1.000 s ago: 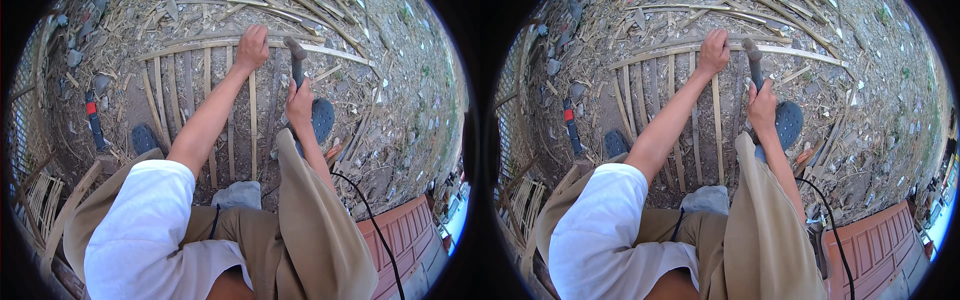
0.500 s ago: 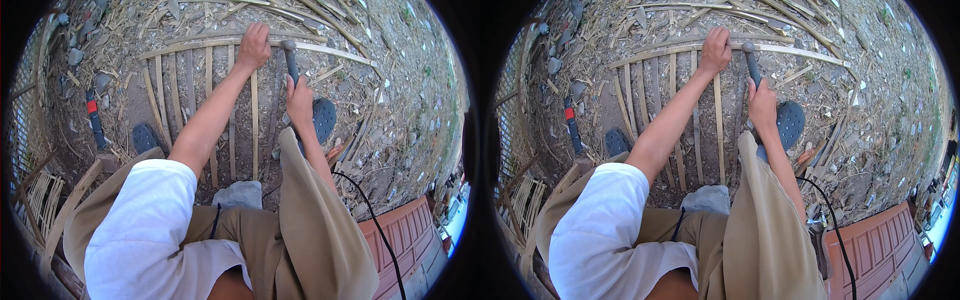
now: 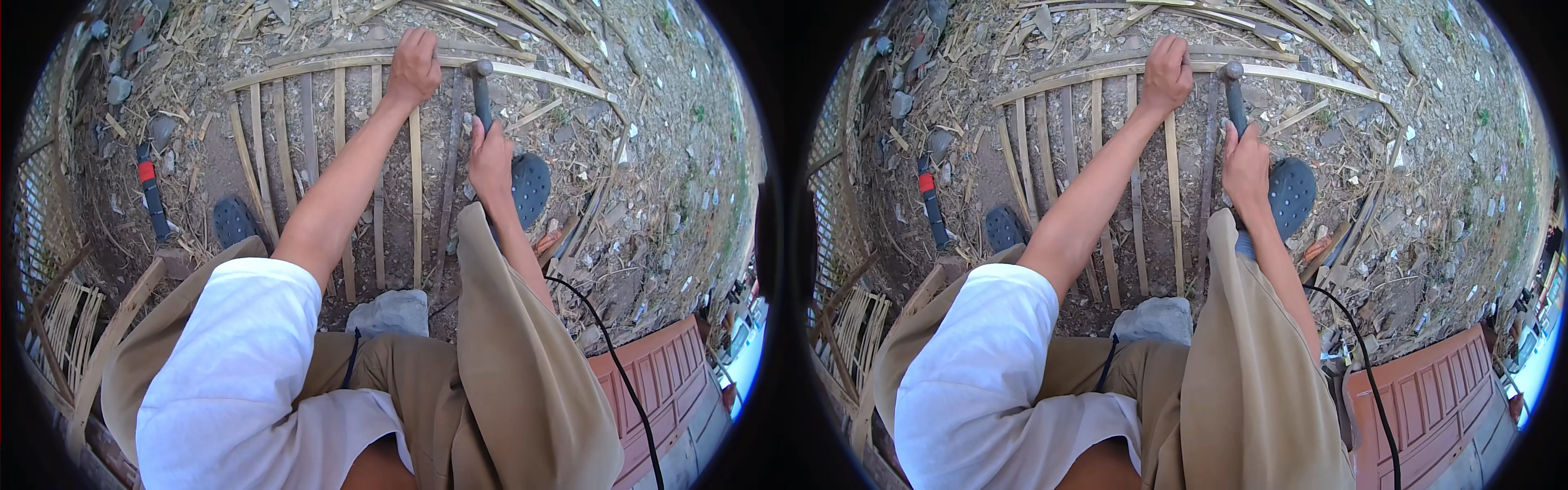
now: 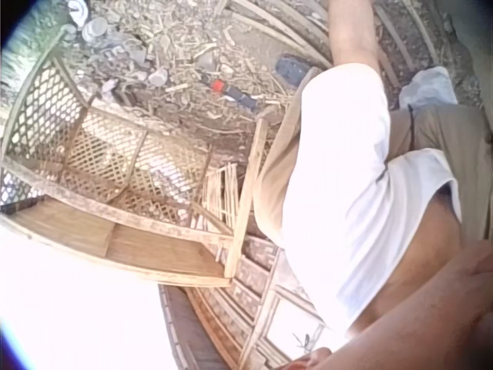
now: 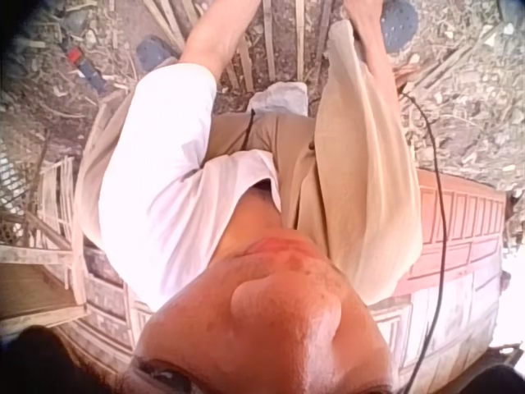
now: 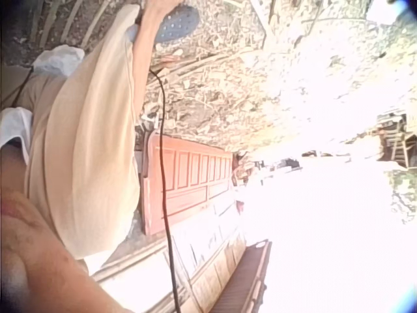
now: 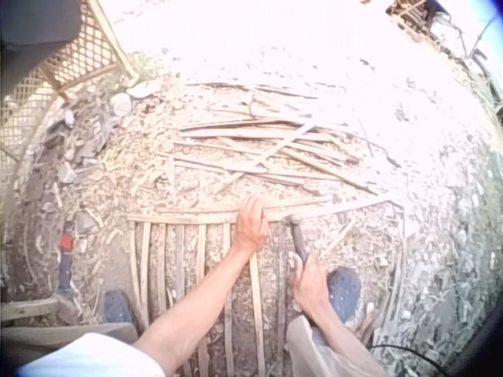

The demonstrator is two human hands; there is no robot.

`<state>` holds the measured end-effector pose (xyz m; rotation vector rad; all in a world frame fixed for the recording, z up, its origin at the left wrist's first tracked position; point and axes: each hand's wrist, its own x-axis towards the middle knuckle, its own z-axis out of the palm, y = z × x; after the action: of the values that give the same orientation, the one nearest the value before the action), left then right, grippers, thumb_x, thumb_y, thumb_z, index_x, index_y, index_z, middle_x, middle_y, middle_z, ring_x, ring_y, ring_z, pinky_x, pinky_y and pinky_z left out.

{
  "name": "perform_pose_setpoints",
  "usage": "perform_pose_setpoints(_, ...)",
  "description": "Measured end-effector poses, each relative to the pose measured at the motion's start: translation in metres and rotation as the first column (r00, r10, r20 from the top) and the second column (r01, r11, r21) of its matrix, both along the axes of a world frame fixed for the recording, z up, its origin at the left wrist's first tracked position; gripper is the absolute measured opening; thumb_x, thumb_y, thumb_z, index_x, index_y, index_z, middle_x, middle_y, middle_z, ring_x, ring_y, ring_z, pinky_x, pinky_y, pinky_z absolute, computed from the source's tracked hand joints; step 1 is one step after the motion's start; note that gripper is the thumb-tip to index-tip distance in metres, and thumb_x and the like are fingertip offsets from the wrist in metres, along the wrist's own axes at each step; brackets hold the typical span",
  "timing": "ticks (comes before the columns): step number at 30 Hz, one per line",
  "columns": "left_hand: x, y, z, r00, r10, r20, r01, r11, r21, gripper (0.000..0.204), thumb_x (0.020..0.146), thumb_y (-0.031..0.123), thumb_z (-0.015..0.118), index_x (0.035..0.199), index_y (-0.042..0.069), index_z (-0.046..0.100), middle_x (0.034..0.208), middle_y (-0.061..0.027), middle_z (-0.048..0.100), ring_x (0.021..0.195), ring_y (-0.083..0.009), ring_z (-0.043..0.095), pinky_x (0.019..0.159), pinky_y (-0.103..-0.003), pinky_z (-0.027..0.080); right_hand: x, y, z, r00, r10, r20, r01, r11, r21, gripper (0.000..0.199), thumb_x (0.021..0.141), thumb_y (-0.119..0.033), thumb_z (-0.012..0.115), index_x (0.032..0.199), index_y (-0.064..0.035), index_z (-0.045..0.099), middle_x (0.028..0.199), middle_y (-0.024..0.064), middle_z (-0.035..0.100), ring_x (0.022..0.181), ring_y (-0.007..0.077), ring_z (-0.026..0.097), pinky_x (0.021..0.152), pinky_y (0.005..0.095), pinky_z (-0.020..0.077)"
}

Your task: The person constructs a bamboo lattice by positioning a horizontal strip over several vertical slats and securing it using a hammer to drive small fasteners.

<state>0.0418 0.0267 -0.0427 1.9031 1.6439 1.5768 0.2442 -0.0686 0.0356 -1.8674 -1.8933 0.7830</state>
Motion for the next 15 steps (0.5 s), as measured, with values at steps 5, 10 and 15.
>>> perform_pose_setpoints(5, -0.008, -0.007, -0.005, 0.999, 0.009, -0.035, -0.011, 0.999, -0.048, 0.01, 0.082, -0.003, 0.055, 0.091, -0.002, 0.051, 0.091, -0.0219, 0.054, 0.09, -0.0451, 0.054, 0.081, -0.054, 0.046, -0.004, 0.004, 0.027, 0.995, -0.007, -0.103, 0.021, 0.992, 0.127, 0.031, 0.116, -0.025, 0.064, 0.111, 0.0045, 0.057, 0.066, 0.0306, 0.064, 0.068, 0.0557, 0.069, 0.057, 0.0589, 0.047)
perform_pose_setpoints(10, 0.002, 0.0, -0.002, 0.999, -0.014, -0.039, 0.012, 0.998, -0.057, 0.012, 0.081, -0.002, 0.057, 0.093, -0.002, 0.053, 0.095, -0.0223, 0.056, 0.094, -0.0453, 0.056, 0.086, -0.054, 0.049, -0.001, 0.011, 0.01, 1.0, 0.009, 0.028, -0.013, 0.989, 0.148, 0.03, 0.116, -0.025, 0.065, 0.107, 0.0027, 0.057, 0.067, 0.0296, 0.065, 0.067, 0.0545, 0.069, 0.056, 0.0581, 0.0471)
perform_pose_setpoints(15, -0.005, -0.001, -0.005, 0.998, -0.011, -0.059, 0.007, 0.998, -0.068, 0.013, 0.08, -0.002, 0.057, 0.093, -0.001, 0.053, 0.094, -0.0223, 0.056, 0.095, -0.0454, 0.056, 0.086, -0.055, 0.049, -0.01, 0.018, 0.022, 1.0, -0.016, 0.008, 0.015, 0.999, 0.045, 0.032, 0.117, -0.026, 0.063, 0.105, 0.0034, 0.057, 0.066, 0.0276, 0.064, 0.066, 0.0545, 0.069, 0.056, 0.0576, 0.0478)
